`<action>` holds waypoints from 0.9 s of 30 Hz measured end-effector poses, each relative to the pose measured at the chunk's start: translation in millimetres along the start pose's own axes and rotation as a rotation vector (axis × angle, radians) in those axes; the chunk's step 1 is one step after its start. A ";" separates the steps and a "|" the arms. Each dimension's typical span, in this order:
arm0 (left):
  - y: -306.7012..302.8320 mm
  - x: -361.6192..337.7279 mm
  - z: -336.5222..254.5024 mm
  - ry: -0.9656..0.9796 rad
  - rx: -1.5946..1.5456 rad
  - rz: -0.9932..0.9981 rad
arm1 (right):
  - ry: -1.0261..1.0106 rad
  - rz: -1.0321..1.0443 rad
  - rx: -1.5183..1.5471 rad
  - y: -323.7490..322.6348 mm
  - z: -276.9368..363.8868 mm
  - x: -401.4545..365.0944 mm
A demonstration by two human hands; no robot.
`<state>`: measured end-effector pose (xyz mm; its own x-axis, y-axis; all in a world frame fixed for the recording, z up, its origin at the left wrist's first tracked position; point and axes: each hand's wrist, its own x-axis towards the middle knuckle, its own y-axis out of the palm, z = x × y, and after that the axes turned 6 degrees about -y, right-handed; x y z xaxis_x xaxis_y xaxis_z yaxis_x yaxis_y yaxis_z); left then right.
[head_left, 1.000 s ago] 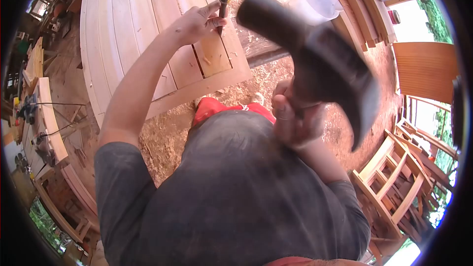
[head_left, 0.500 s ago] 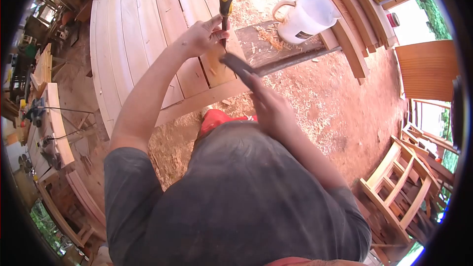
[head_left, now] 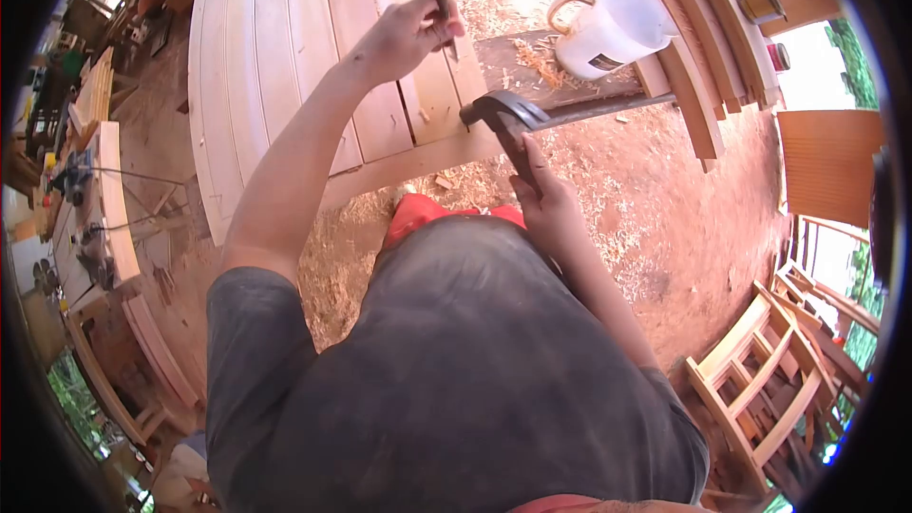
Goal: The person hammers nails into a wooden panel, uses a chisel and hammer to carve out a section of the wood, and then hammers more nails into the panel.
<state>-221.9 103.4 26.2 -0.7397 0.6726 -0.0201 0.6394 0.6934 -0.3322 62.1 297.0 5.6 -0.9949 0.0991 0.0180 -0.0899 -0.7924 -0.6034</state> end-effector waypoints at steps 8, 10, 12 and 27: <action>-73.3 -80.7 -10.6 -0.136 -0.156 -0.176 | 0.001 0.018 -0.025 0.1 -7.7 1.4; -87.1 -102.4 2.0 -0.185 -0.152 -0.175 | -0.012 0.002 -0.005 2.8 -9.6 1.9; -86.0 -119.2 16.2 -0.218 -0.148 -0.197 | -0.042 -0.015 -0.009 5.2 -11.8 0.8; -75.3 -140.2 59.4 -0.087 -0.031 -0.204 | 0.138 0.048 -0.006 3.6 2.8 1.9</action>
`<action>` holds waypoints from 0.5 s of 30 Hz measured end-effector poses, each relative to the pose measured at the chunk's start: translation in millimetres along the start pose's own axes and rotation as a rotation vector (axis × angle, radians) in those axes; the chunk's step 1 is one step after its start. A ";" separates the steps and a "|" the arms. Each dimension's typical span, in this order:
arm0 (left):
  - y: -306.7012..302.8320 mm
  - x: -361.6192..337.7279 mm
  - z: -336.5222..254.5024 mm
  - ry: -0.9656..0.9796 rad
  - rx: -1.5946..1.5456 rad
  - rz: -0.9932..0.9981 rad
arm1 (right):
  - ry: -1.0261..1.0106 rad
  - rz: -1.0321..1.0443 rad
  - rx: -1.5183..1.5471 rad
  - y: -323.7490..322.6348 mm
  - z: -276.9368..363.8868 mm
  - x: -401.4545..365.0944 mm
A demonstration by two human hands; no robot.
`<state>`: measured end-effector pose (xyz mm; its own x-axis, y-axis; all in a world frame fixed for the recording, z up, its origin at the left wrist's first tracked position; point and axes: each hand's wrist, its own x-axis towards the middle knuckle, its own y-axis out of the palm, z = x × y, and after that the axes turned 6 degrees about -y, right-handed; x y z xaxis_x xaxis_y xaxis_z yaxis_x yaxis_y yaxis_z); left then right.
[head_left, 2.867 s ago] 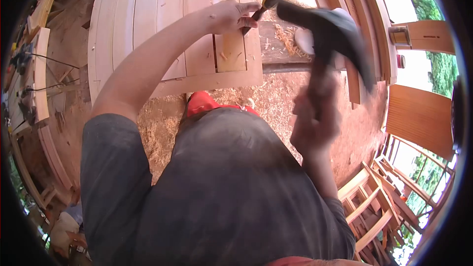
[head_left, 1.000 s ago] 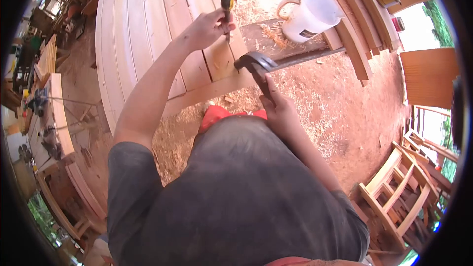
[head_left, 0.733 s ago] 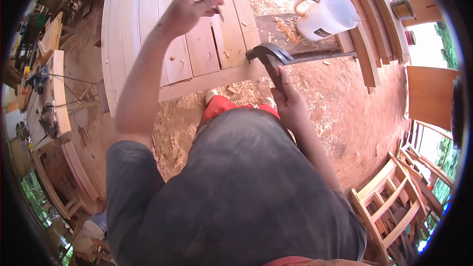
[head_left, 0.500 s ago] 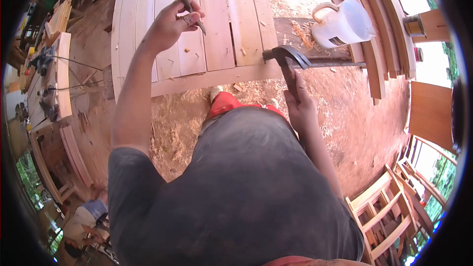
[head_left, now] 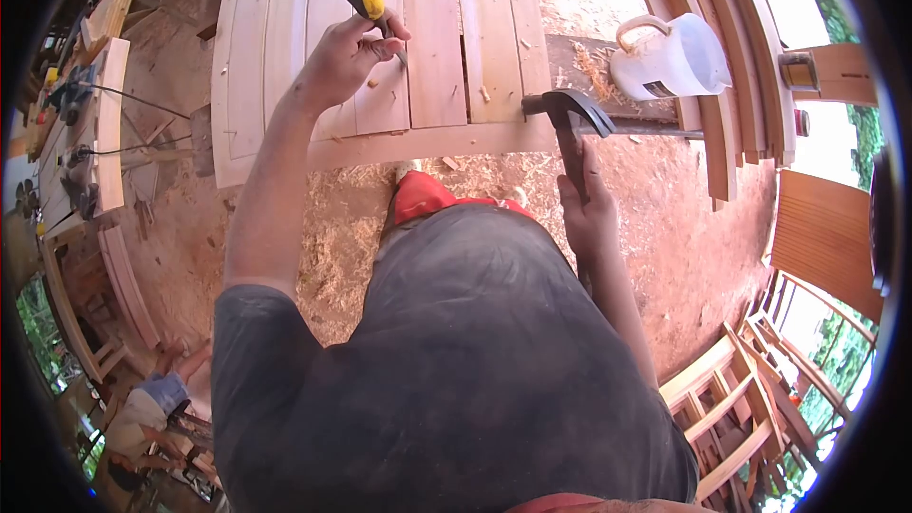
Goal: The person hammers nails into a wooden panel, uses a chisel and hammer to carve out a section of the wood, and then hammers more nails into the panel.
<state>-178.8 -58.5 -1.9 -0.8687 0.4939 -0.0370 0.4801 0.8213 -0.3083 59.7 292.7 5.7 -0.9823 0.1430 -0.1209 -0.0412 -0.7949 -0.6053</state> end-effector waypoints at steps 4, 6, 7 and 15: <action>1.4 1.3 5.1 -0.011 -0.024 -0.007 | 0.014 0.010 0.004 -1.8 3.7 0.0; 3.0 1.0 6.2 0.008 -0.055 -0.021 | -0.103 -0.053 -0.006 3.9 -3.5 0.4; 3.2 0.5 5.3 -0.007 -0.037 -0.010 | -0.160 -0.084 -0.012 5.3 -6.1 0.4; 15.7 -10.0 7.1 0.066 0.047 -0.061 | -0.155 -0.063 -0.052 0.7 -6.1 1.1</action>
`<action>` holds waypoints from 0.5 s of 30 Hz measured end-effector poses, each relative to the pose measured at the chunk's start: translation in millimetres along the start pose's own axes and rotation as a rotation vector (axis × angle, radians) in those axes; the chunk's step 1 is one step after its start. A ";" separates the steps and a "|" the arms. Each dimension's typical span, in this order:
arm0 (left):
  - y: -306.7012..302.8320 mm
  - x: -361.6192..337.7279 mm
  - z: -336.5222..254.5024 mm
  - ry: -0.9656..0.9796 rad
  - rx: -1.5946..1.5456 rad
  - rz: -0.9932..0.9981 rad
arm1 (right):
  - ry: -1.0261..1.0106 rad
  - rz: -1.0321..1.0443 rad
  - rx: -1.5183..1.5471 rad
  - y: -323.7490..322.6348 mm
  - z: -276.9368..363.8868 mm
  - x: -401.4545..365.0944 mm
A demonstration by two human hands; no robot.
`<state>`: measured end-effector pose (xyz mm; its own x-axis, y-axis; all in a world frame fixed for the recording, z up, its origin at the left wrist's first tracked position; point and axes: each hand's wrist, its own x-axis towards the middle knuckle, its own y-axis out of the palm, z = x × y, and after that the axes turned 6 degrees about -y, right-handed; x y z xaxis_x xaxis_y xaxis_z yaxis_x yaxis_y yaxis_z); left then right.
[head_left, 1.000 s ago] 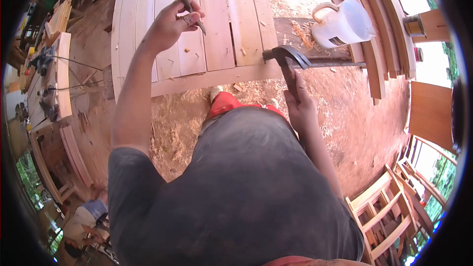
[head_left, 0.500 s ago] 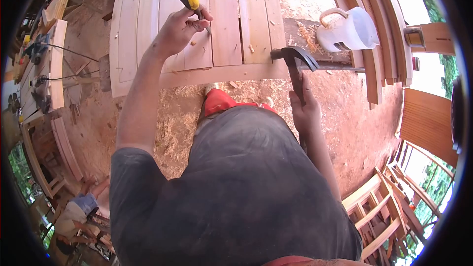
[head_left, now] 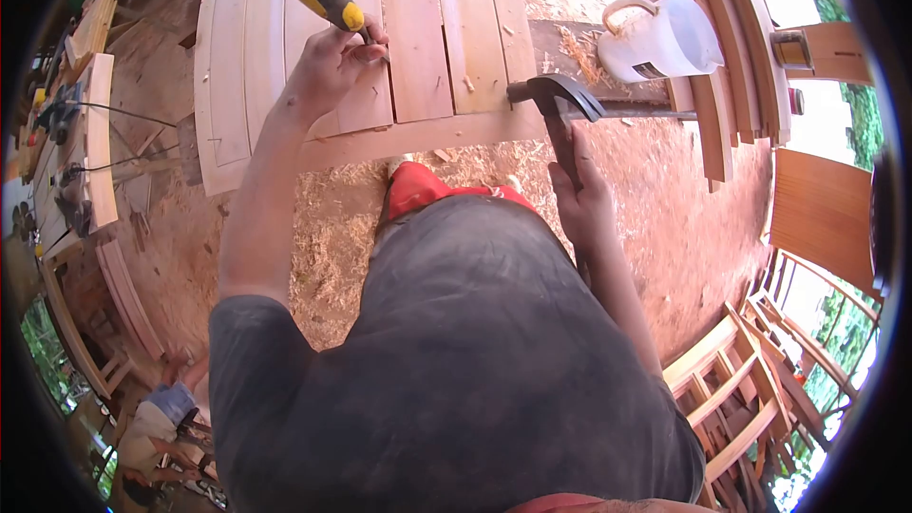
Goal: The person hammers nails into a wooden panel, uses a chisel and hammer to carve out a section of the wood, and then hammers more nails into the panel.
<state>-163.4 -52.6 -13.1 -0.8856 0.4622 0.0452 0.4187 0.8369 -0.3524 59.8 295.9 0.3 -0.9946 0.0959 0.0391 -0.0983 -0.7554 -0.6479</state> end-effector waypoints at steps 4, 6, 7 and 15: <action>2.8 -0.7 1.2 0.018 0.003 -0.009 | 0.021 0.016 0.000 -3.2 5.6 1.5; 2.1 -0.3 0.2 0.012 0.015 0.001 | -0.001 0.002 0.017 -1.8 2.2 1.0; 2.6 -0.1 3.7 0.016 0.013 0.005 | -0.014 -0.006 0.026 -1.8 0.7 0.9; 6.7 -0.6 8.8 -0.207 -0.161 0.023 | 0.036 0.015 0.070 -3.3 1.5 -2.2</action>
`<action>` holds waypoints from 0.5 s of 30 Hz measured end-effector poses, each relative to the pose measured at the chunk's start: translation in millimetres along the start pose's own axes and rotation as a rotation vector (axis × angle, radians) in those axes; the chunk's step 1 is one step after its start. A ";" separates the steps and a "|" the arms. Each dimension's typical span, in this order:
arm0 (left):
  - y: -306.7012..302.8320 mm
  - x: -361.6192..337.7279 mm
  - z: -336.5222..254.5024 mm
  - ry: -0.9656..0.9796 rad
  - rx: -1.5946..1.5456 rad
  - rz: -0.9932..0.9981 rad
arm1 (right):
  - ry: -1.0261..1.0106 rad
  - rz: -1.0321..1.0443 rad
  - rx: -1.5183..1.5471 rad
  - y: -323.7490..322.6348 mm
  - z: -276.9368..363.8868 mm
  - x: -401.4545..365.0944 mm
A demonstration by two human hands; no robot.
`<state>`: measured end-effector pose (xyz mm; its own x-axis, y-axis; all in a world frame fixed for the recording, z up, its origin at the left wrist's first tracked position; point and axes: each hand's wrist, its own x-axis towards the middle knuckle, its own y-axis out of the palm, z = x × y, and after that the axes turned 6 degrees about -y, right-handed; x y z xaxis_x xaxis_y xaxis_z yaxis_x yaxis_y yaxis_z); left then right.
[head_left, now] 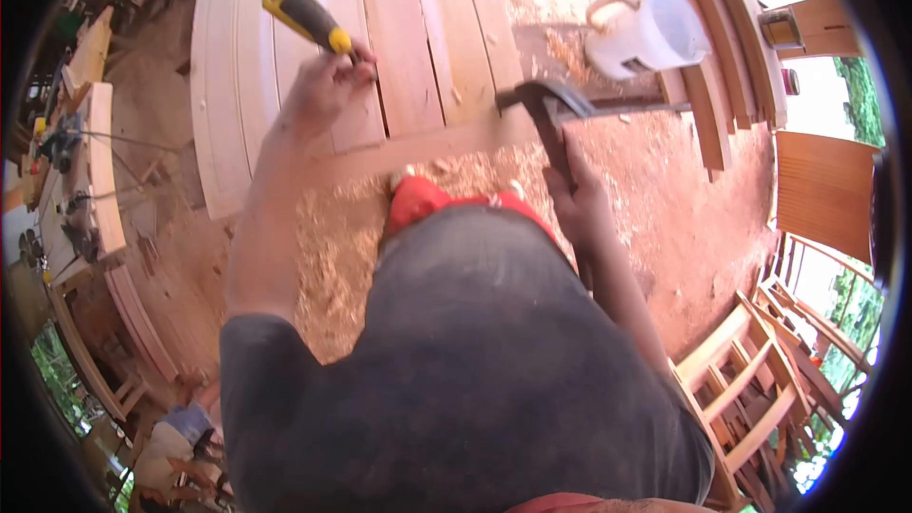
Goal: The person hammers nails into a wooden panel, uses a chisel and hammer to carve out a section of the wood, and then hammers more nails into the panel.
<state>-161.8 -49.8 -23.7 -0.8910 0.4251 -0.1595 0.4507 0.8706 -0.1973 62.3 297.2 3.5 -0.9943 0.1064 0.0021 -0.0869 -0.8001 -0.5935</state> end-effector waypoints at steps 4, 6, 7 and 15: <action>-4.5 2.0 -28.2 0.170 0.177 -0.009 | 0.014 0.032 -0.049 -4.8 5.4 4.8; -5.4 12.0 -31.9 0.240 0.009 -0.050 | 0.008 0.017 -0.032 -2.3 1.0 3.5; -7.5 15.3 -40.4 0.263 -0.044 -0.084 | 0.007 0.014 -0.023 -1.6 -0.1 3.9; -10.9 71.1 -43.9 -0.026 0.609 -0.277 | -0.057 -0.029 -0.028 1.4 -3.0 4.5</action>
<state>-232.5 -18.2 9.6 -0.9801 0.1932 -0.0458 0.1626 0.6482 -0.7439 57.9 298.3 0.3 -0.9933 0.0953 0.0647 -0.1149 -0.7804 -0.6147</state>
